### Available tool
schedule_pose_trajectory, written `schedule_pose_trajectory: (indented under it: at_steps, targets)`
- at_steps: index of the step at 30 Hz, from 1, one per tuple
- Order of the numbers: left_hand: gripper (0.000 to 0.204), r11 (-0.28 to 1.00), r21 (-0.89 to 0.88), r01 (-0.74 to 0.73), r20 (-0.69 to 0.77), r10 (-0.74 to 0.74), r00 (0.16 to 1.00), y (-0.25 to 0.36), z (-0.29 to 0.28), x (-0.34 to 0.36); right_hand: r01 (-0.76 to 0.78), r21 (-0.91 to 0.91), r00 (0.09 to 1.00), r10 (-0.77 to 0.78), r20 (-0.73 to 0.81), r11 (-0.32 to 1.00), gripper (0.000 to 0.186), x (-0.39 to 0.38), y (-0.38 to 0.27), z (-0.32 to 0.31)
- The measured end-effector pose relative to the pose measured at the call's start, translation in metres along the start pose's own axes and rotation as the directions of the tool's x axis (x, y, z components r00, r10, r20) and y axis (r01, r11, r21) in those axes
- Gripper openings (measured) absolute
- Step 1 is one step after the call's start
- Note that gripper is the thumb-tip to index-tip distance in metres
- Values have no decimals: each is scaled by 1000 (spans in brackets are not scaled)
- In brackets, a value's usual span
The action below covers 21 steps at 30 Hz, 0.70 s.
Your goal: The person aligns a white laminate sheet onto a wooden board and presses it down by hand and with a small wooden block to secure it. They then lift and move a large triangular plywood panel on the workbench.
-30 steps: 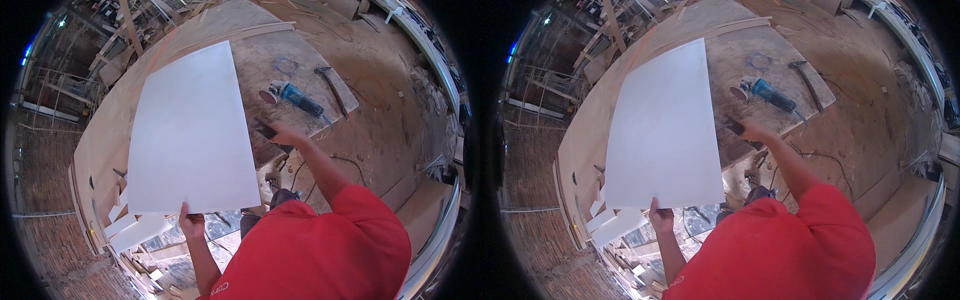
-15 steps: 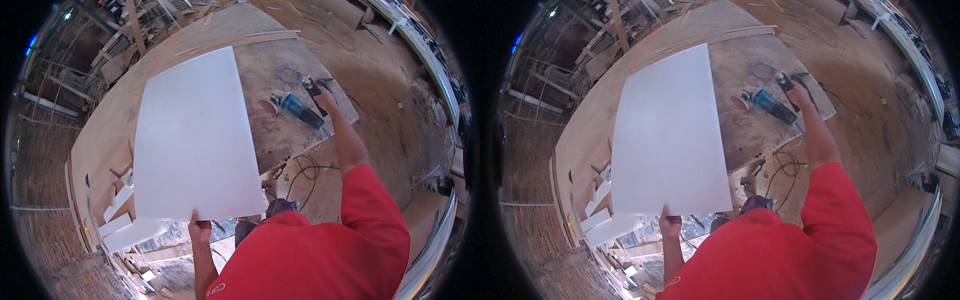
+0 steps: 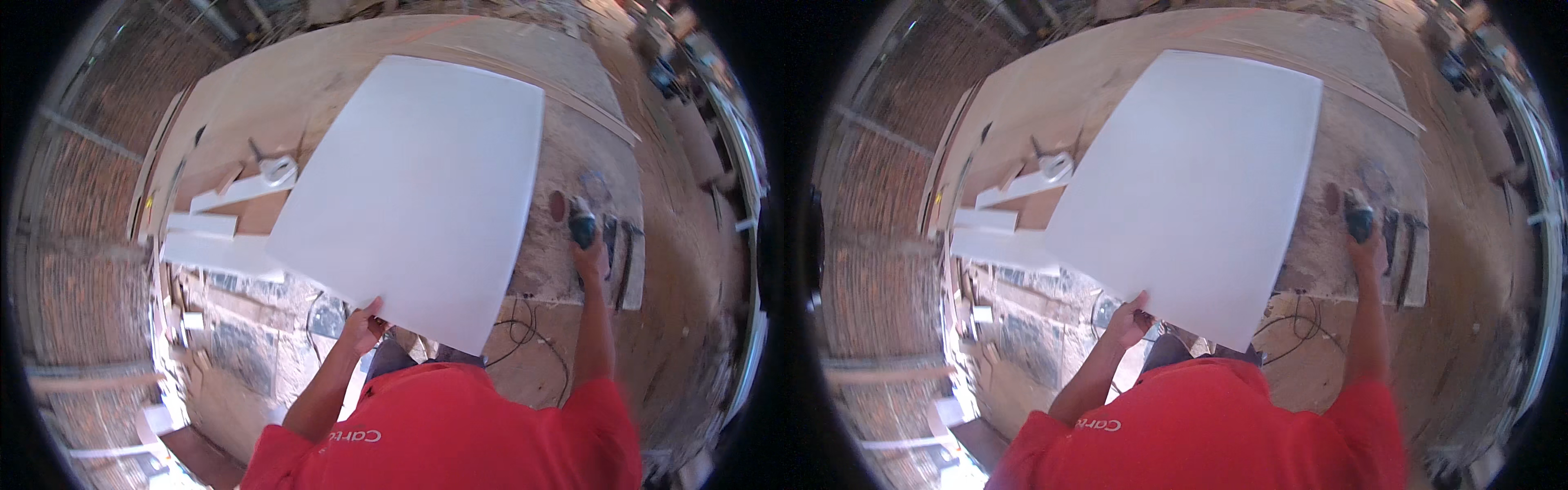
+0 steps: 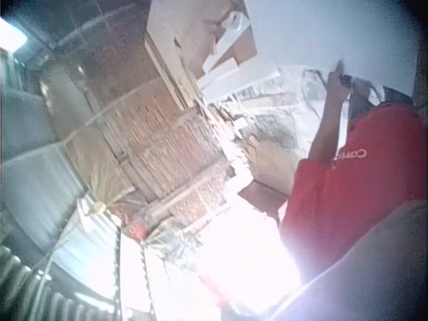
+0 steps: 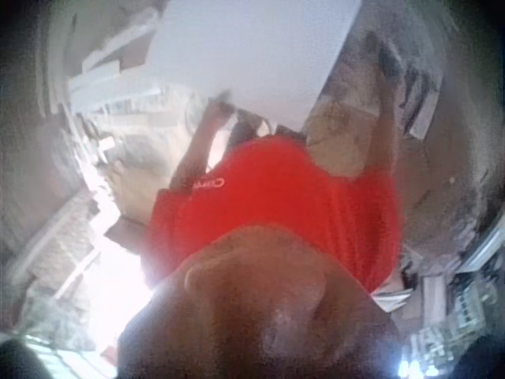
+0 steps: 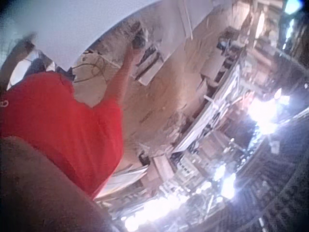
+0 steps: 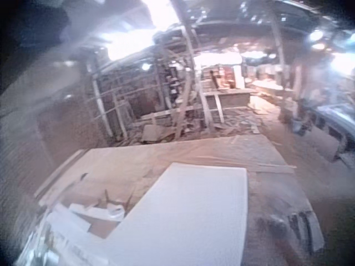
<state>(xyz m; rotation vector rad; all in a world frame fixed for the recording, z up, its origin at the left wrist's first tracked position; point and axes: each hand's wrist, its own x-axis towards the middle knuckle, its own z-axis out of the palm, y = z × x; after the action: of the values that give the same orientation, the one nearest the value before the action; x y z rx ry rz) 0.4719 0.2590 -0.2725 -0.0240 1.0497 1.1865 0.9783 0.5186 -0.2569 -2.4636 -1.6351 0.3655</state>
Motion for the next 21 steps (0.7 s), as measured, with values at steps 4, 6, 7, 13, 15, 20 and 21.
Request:
schedule_pose_trajectory:
  at_steps: [4, 6, 7, 13, 15, 20, 21]
  targets:
    - [41, 993, 41, 109, -13, -109, 994, -32, 9, -10, -141, -11, 990, 141, -27, 990, 82, -15, -12, -22]
    - [45, 982, 61, 179, -5, -179, 984, -41, 20, -8, -97, 15, 980, 98, -171, 995, 84, 3, 19, 0]
    - [47, 980, 77, 184, -4, -184, 983, -50, 20, -7, -102, -17, 981, 98, -170, 995, 83, 6, 19, 3]
    - [52, 943, 162, 291, 4, -296, 955, -96, 26, 1, -164, -173, 984, 149, -96, 971, 82, 6, 10, -6]
    - [53, 941, 156, 302, 38, -311, 950, -106, 23, 6, -155, -270, 985, 128, -117, 950, 79, 4, 9, -8]
    - [54, 949, 133, 287, 34, -294, 955, -132, 8, 27, -20, -358, 962, -80, -261, 934, 74, -12, 21, -6]
    - [54, 954, 129, 270, 45, -277, 960, -136, 6, 29, 33, -339, 951, -134, -279, 940, 71, -17, 24, 0]
